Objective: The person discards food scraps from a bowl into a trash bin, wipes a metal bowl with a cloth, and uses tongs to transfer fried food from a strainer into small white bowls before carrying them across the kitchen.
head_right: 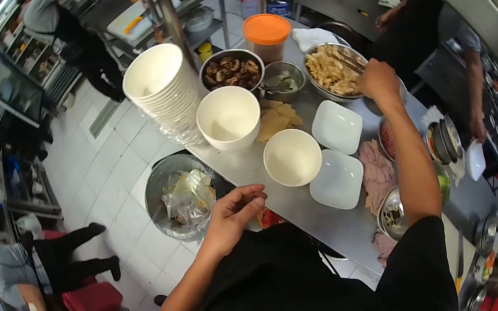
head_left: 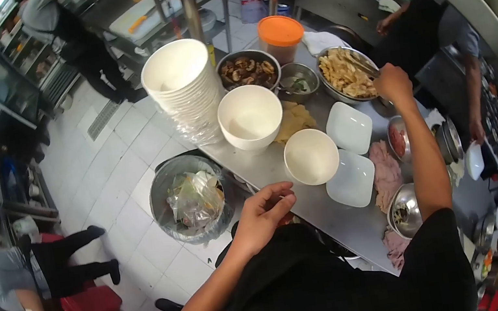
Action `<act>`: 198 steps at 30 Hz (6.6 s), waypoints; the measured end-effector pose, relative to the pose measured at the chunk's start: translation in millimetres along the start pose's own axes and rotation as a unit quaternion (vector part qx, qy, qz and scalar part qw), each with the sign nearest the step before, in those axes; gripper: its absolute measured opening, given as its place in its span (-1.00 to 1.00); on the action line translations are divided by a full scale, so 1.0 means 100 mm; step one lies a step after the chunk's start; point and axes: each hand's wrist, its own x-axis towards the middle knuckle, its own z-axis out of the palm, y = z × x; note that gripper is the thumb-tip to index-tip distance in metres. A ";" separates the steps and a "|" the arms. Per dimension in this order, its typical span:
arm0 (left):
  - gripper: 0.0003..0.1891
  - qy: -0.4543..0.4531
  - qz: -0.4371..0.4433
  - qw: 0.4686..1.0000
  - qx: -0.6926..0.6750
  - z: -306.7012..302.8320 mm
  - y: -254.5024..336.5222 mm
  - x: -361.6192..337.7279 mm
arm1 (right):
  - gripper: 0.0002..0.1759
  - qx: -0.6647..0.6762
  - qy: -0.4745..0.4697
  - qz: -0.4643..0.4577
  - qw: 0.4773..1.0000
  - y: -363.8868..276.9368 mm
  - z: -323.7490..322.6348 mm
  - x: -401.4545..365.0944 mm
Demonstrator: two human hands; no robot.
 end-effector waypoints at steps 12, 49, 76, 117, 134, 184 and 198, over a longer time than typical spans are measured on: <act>-0.73 -0.119 -0.018 0.992 0.034 -0.31 0.13 0.35 | -0.57 0.010 -0.012 0.010 1.000 0.30 -0.20 -1.38; -0.72 -0.087 -0.031 0.991 0.099 -0.62 0.02 0.27 | -0.54 -0.037 -0.084 -0.013 0.996 0.39 -0.41 -0.98; -0.73 -0.045 -0.054 0.995 0.070 -0.64 0.00 0.32 | -0.52 -0.015 -0.099 -0.037 0.994 0.60 -0.37 -1.08; -0.72 -0.041 -0.051 0.991 0.120 -0.72 -0.08 0.23 | -0.62 -0.110 -0.150 0.031 0.982 0.75 -0.36 -0.95; -0.69 -0.019 -0.063 0.992 0.108 -0.74 -0.11 0.12 | -0.68 -0.193 -0.106 0.006 0.976 0.79 -0.11 -0.51; -0.73 -0.030 -0.076 0.992 0.096 -0.80 -0.14 0.18 | -0.66 -0.032 -0.034 -0.106 0.993 0.45 0.03 -0.76; -0.70 0.051 -0.039 0.994 0.085 -0.89 -0.21 0.03 | -0.57 -0.068 -0.254 -0.075 0.962 0.68 -0.24 -0.53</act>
